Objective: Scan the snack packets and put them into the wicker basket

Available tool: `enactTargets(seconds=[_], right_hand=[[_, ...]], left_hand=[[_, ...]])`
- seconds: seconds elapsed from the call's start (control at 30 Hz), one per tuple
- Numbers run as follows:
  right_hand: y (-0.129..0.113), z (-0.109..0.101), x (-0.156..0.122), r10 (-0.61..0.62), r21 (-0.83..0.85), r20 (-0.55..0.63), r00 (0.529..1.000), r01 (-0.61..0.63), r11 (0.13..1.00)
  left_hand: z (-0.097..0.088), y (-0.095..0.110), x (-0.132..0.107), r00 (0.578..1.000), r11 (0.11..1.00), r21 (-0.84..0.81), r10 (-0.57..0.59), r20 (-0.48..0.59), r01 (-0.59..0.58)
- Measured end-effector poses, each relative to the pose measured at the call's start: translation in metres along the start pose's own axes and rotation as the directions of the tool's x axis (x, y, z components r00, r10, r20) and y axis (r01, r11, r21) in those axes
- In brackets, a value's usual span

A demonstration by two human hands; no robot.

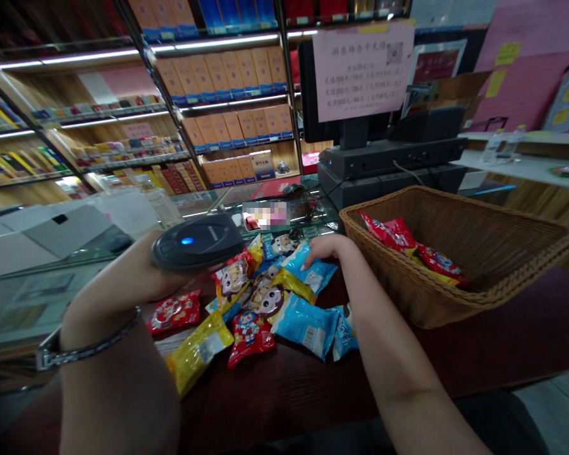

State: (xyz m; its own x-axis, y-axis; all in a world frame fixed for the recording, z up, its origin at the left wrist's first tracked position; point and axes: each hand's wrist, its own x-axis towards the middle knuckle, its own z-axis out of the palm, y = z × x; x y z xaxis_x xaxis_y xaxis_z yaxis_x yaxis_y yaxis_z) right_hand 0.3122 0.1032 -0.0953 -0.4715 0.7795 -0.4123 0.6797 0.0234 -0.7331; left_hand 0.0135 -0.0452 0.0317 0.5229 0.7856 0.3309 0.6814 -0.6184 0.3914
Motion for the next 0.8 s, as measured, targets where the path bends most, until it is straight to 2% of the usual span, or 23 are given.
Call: enactTargets(seconds=[0.1, 0.2, 0.33, 0.47, 0.53, 0.8], right_hand=[[-0.001, 0.0, -0.003, -0.137, 0.321, -0.044, 0.99, 0.144, 0.936], [-0.008, 0.002, -0.008, -0.216, 0.511, -0.207, 0.954, 0.294, 0.808], [-0.023, 0.003, -0.011, -0.178, 0.546, -0.395, 0.901, 0.386, 0.743], [-0.033, 0.002, -0.01, -0.092, 0.563, -0.577, 0.812, 0.476, 0.676], [-0.035, 0.001, -0.011, -0.101, 0.562, -0.597, 0.796, 0.505, 0.655], [-0.038, -0.003, -0.029, -0.309, 0.51, -0.557, 0.771, 0.611, 0.605]], left_hand=[[0.0, -0.001, 0.0, 0.999, 1.0, 0.009, 0.03, -0.022, -0.03], [-0.001, -0.001, 0.0, 0.999, 0.999, 0.017, 0.041, -0.02, -0.04], [-0.001, 0.0, -0.001, 1.0, 1.0, -0.005, 0.011, -0.01, -0.012], [-0.001, 0.001, -0.001, 1.0, 1.0, -0.02, 0.004, -0.021, -0.005], [-0.001, 0.002, -0.001, 1.0, 1.0, -0.018, 0.002, -0.027, -0.003], [-0.001, 0.004, -0.001, 1.0, 1.0, -0.007, 0.003, -0.03, -0.003]])
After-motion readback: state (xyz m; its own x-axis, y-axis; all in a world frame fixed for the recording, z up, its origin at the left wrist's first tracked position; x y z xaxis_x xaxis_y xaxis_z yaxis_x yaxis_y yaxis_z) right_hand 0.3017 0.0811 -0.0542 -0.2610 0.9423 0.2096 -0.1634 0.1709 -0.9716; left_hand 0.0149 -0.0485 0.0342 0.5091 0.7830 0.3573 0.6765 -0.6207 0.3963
